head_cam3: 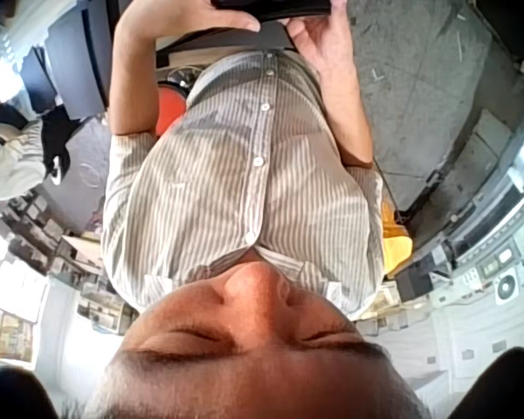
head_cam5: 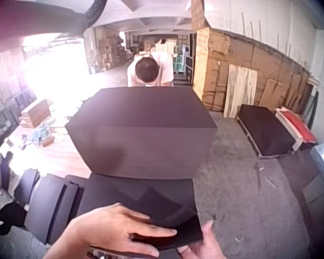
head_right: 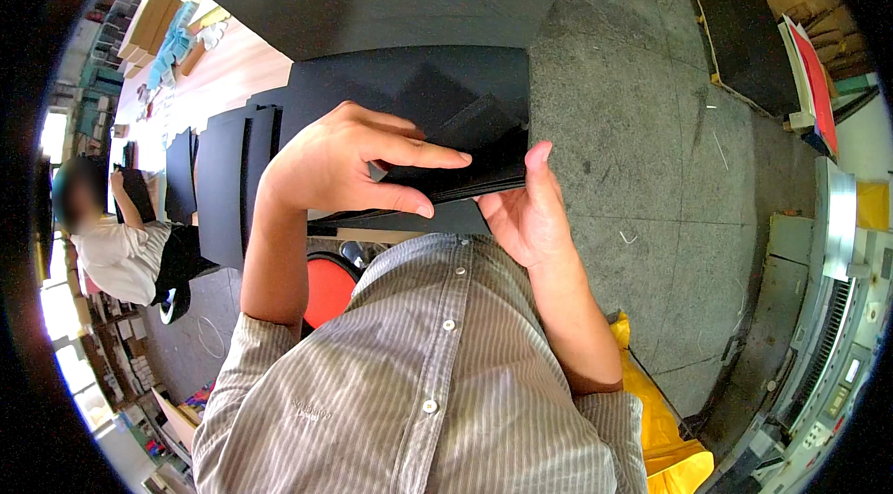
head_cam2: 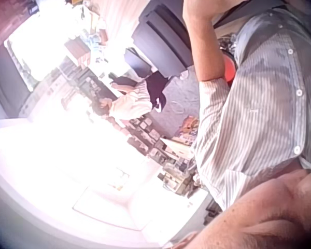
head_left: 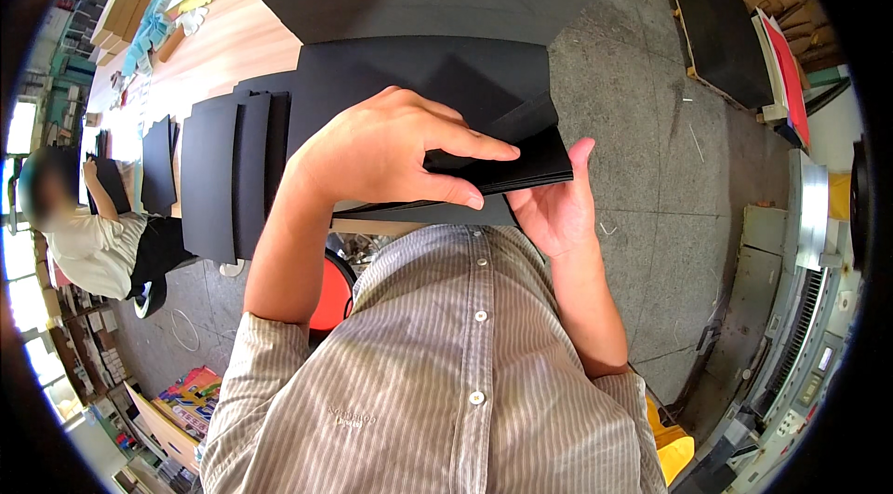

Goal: The person repeatedly picks up black rectangular sheets from a stack on a table, folds them in half, and places them back down. The action is performed one at a time in a repetitive loop throughout the clip. Other people are visible in the background working at the same table.

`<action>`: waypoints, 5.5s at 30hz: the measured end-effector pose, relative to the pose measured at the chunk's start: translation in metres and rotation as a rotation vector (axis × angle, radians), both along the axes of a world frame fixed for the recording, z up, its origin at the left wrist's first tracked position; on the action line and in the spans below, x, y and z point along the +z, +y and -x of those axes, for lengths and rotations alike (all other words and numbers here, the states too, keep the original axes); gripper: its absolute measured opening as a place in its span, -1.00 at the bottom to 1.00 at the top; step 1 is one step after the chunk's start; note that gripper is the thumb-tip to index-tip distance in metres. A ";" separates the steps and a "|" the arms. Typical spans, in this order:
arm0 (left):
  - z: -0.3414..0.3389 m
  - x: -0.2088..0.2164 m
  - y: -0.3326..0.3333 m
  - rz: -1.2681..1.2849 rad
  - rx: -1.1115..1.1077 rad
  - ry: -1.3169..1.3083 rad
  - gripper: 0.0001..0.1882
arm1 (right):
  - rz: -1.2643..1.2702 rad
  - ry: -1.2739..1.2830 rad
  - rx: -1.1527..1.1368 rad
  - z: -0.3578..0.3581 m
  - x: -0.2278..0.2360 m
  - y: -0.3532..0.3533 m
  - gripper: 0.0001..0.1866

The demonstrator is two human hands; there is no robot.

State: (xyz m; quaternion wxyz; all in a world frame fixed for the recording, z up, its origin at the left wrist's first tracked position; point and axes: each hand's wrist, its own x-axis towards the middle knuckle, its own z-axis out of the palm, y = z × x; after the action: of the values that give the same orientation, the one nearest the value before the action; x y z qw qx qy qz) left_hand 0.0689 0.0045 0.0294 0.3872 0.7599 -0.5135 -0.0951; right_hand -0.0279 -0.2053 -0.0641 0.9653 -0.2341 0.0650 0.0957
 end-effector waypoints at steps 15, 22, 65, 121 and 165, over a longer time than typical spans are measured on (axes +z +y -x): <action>0.000 0.001 0.000 -0.023 -0.010 0.023 -0.51 | 0.027 -0.008 0.012 -0.001 0.002 0.000 -0.19; -0.001 0.000 0.000 -0.023 -0.011 0.023 -0.51 | 0.001 0.002 0.005 -0.001 0.000 0.000 -0.21; 0.022 0.022 0.005 -0.234 0.173 -0.241 -0.29 | 0.086 0.116 -0.001 0.006 0.006 -0.002 -0.47; 0.128 -0.022 0.131 0.398 0.726 0.366 -0.71 | 1.228 -0.404 -0.097 -0.008 0.075 -0.048 -0.43; 0.215 -0.091 0.145 1.051 1.843 0.167 -0.66 | 0.992 -0.159 -0.138 0.029 0.038 -0.097 -0.71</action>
State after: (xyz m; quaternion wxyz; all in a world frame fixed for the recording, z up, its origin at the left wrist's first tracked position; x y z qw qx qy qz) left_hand -0.1457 0.1492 -0.0619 0.6232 0.5839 0.3115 0.4167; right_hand -0.0570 -0.3021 -0.0265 0.7441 -0.6660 0.0444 -0.0288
